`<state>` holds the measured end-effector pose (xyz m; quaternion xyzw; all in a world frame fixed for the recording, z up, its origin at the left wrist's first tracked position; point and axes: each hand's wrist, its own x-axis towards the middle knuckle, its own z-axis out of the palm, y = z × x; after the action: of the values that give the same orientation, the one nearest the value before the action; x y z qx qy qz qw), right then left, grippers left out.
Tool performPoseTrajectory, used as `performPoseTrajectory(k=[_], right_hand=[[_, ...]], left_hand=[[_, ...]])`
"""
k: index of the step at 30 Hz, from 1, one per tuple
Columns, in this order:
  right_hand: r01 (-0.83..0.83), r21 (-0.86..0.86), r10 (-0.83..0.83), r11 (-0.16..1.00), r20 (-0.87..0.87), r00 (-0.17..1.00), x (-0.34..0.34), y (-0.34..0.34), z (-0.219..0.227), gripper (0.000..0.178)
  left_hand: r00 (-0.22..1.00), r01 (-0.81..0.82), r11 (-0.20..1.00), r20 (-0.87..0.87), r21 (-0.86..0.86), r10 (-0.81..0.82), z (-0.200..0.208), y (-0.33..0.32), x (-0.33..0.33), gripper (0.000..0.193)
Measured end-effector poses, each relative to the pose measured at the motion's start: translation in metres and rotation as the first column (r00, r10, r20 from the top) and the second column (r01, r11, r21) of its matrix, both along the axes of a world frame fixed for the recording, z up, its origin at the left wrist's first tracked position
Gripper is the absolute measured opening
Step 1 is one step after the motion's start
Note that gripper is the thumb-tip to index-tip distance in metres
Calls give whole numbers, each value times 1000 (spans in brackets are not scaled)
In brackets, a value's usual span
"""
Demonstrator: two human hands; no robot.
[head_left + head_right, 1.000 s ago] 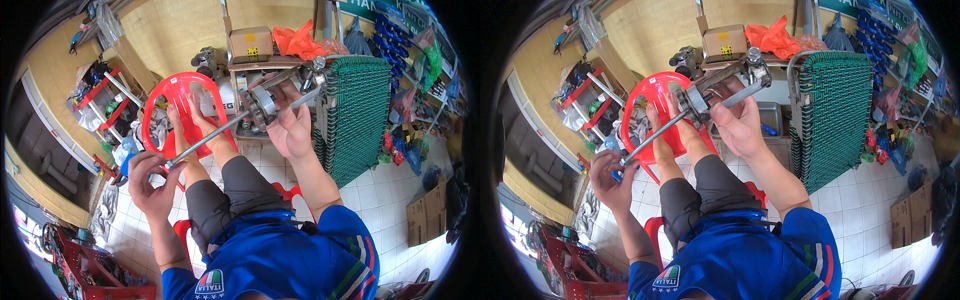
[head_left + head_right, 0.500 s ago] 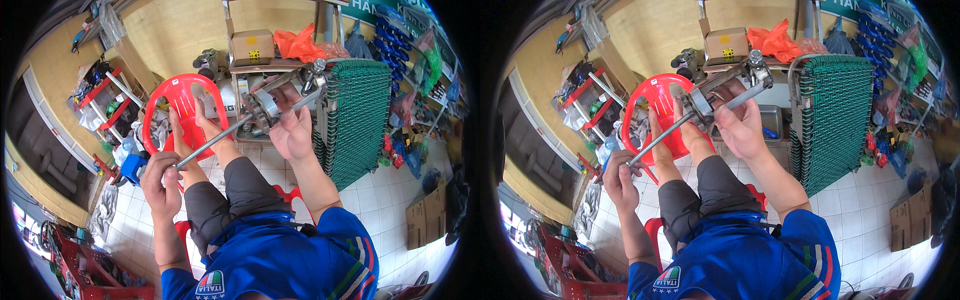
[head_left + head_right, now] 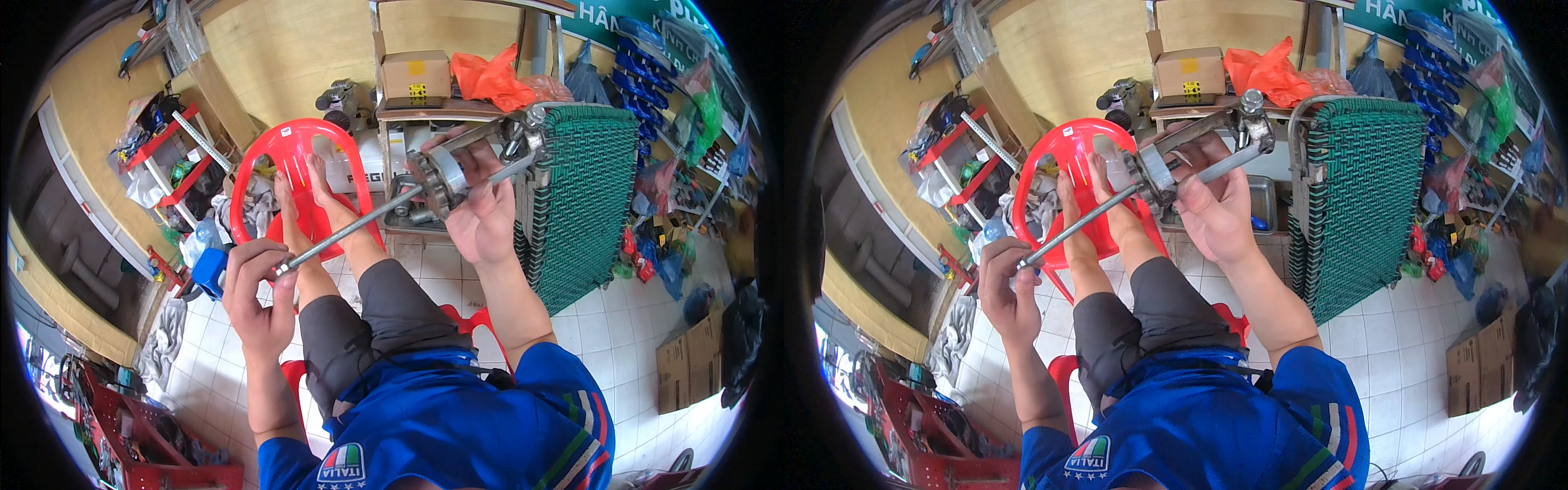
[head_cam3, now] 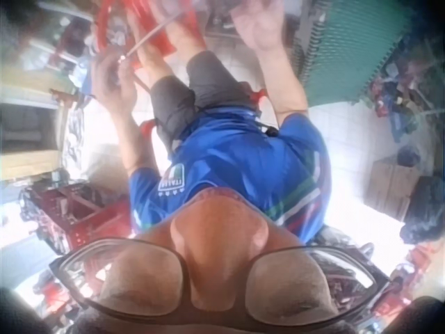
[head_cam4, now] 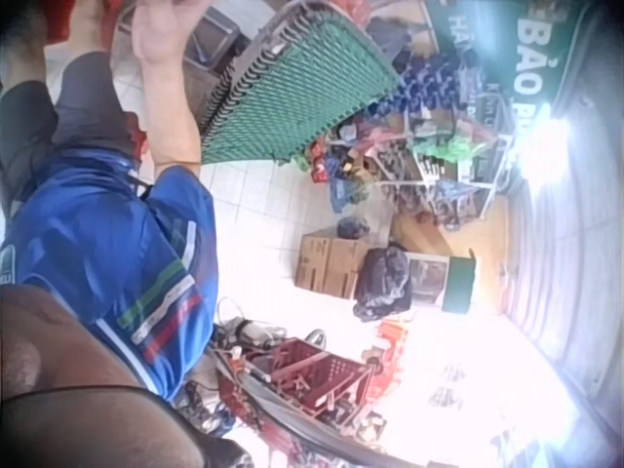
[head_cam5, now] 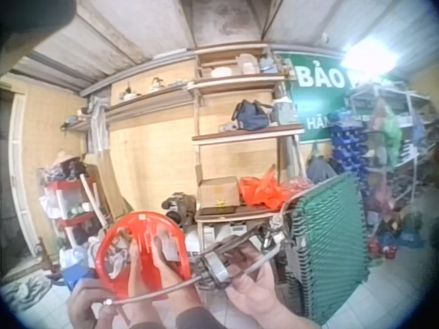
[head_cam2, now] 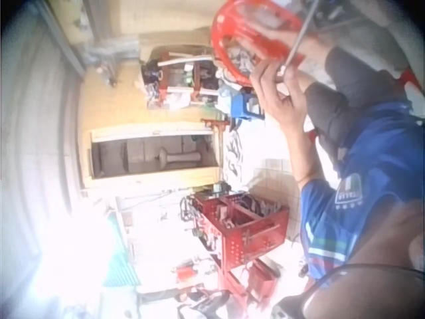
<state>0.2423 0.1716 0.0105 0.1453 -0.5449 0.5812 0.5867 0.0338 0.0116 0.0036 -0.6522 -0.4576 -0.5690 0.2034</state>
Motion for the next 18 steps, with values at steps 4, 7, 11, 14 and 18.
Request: performPoseTrajectory(k=[4,7,11,14,18], right_hand=[[53,62,-55,997,23,998,-1,3,-3,67],[65,79,-67,995,19,998,1,3,-3,67],[59,35,-59,998,-7,998,2,2,-1,67],[25,-2,-25,1000,-10,1000,2,-1,1,68],[18,32,-18,999,8,1000,0,-1,0,69]], left_hand=[[957,205,970,233,-131,-171,-6,0,0,9],[951,220,964,251,-150,-178,-7,1,-4,9],[986,58,998,156,23,-61,1,-1,7,10],[999,-35,999,-22,32,35,5,-5,2,10],[998,54,997,47,-57,-52,6,-5,-1,13]])
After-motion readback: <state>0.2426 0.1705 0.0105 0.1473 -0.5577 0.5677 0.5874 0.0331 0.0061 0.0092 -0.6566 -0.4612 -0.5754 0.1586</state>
